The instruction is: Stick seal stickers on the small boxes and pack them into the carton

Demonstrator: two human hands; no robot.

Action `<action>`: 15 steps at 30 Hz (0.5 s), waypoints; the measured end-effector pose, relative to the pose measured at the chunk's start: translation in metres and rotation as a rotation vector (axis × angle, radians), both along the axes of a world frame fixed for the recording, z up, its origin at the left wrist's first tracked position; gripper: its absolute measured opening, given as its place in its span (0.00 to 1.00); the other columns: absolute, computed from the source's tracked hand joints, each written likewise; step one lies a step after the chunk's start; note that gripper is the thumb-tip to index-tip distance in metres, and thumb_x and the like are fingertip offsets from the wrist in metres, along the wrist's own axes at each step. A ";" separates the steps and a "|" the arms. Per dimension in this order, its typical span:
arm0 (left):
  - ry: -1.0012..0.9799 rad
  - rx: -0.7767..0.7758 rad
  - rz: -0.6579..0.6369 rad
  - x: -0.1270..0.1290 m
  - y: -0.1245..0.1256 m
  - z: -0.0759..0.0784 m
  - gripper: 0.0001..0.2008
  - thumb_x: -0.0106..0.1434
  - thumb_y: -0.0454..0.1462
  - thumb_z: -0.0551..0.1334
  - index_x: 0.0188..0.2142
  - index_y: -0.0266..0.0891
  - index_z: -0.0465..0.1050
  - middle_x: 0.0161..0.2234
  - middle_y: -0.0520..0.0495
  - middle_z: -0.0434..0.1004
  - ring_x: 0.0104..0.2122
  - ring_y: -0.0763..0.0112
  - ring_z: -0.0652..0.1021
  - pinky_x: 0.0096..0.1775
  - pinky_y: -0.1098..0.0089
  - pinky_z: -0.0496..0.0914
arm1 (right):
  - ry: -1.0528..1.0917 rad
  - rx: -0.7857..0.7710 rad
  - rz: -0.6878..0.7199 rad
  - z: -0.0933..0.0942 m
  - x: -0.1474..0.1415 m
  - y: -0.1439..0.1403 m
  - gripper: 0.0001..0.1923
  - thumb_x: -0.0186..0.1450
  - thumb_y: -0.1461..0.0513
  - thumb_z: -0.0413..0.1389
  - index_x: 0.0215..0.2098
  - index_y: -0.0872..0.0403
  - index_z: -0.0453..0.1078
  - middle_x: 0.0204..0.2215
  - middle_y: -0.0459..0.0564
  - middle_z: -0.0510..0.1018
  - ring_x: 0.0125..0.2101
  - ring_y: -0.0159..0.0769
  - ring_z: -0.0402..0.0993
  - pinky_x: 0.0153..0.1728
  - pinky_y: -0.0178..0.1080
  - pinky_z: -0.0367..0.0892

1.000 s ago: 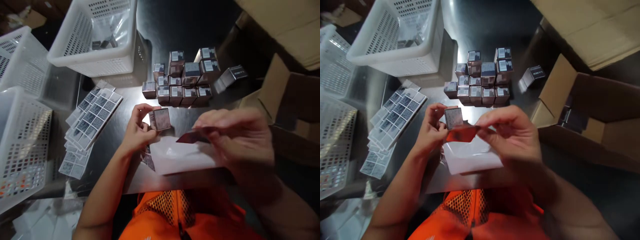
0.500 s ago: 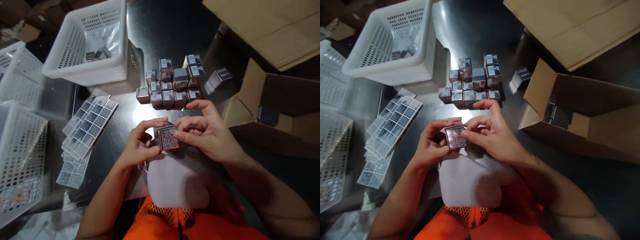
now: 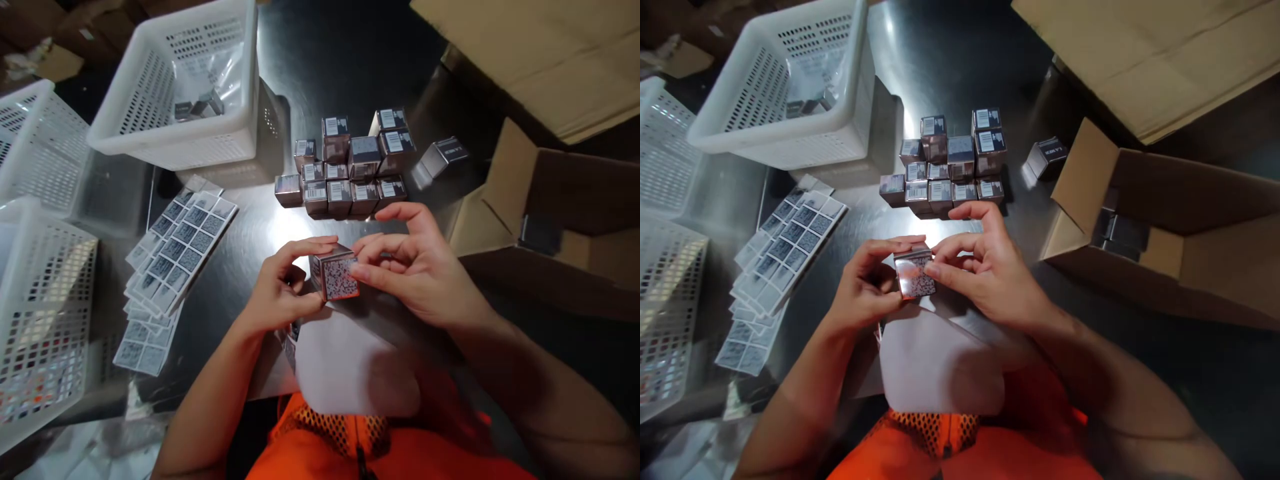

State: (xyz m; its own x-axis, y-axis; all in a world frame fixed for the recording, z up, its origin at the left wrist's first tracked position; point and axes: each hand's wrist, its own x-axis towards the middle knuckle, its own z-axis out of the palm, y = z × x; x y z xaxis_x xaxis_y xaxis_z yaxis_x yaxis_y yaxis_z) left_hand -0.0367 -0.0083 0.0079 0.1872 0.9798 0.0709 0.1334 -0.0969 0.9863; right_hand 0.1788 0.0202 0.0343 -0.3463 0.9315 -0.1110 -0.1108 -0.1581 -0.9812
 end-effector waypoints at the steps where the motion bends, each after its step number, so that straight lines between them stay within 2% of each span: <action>1: -0.002 0.005 -0.004 0.000 0.000 0.000 0.28 0.47 0.26 0.69 0.49 0.46 0.77 0.58 0.44 0.79 0.19 0.87 0.67 0.17 0.79 0.53 | -0.002 -0.001 0.000 0.000 0.000 0.000 0.32 0.58 0.56 0.73 0.49 0.46 0.58 0.26 0.38 0.77 0.37 0.38 0.83 0.38 0.39 0.80; 7: -0.012 0.006 -0.014 0.000 0.000 0.000 0.27 0.49 0.27 0.69 0.49 0.46 0.77 0.58 0.44 0.79 0.16 0.91 0.59 0.17 0.78 0.51 | 0.009 0.003 0.005 -0.001 -0.001 0.001 0.31 0.58 0.56 0.72 0.49 0.46 0.57 0.26 0.38 0.77 0.37 0.38 0.82 0.37 0.38 0.79; 15: -0.008 -0.002 0.004 0.001 -0.001 -0.001 0.28 0.48 0.26 0.69 0.49 0.46 0.77 0.58 0.44 0.79 0.16 0.90 0.60 0.17 0.78 0.51 | -0.012 0.021 0.001 -0.001 -0.001 0.000 0.30 0.59 0.57 0.71 0.48 0.45 0.56 0.26 0.38 0.77 0.37 0.38 0.83 0.37 0.39 0.80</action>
